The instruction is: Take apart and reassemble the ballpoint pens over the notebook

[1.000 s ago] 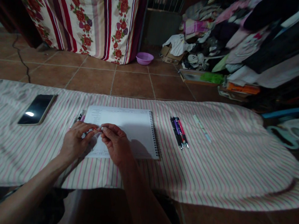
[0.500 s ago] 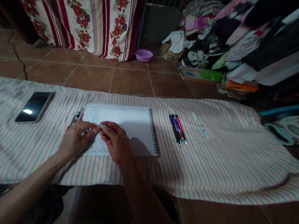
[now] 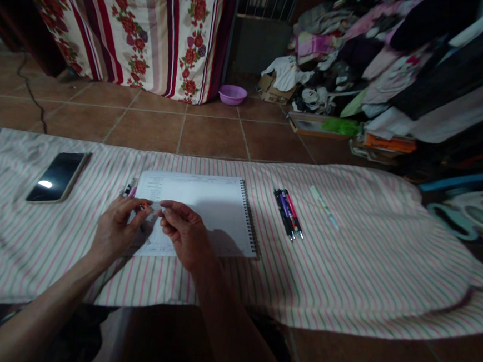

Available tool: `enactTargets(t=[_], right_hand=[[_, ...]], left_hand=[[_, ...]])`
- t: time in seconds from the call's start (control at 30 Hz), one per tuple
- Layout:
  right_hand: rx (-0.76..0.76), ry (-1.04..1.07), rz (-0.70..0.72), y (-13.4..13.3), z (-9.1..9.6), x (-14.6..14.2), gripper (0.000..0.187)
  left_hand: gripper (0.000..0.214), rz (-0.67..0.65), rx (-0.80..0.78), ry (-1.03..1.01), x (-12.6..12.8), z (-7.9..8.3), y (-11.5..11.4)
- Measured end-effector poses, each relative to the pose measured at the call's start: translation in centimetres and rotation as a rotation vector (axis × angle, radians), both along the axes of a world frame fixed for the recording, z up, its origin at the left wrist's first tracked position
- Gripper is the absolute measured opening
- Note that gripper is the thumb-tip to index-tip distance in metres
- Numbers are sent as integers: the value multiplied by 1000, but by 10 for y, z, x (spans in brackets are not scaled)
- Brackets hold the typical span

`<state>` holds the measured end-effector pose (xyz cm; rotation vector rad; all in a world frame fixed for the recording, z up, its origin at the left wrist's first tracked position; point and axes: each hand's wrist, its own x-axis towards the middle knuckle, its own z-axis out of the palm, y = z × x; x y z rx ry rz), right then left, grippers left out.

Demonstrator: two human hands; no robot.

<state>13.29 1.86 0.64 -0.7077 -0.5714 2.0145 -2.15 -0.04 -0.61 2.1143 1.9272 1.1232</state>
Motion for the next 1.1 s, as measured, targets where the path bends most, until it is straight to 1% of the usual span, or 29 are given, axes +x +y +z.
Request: enactTargets(t=[0.13, 0.27, 0.43, 0.57, 0.77, 0.97, 1.1], right_hand=[[19, -7, 22, 0, -1, -1, 18], [-6, -3, 17, 1, 1, -1, 18], [-73, 17, 10, 2, 4, -1, 18], [-138, 32, 1, 3, 4, 0, 19], [-129, 21, 1, 2, 4, 0, 15], [-87, 8, 9, 1, 2, 0, 16], [-58, -5, 13, 1, 1, -1, 16]], left_hand=[[17, 4, 27, -6, -1, 0, -1], [16, 4, 44, -25, -1, 1, -2], [16, 13, 26, -33, 0, 4, -3], [15, 14, 33, -39, 1, 4, -3], [15, 14, 22, -29, 1, 2, -3], [15, 14, 28, -47, 2, 6, -4], [16, 9, 61, -36, 2, 8, -5]])
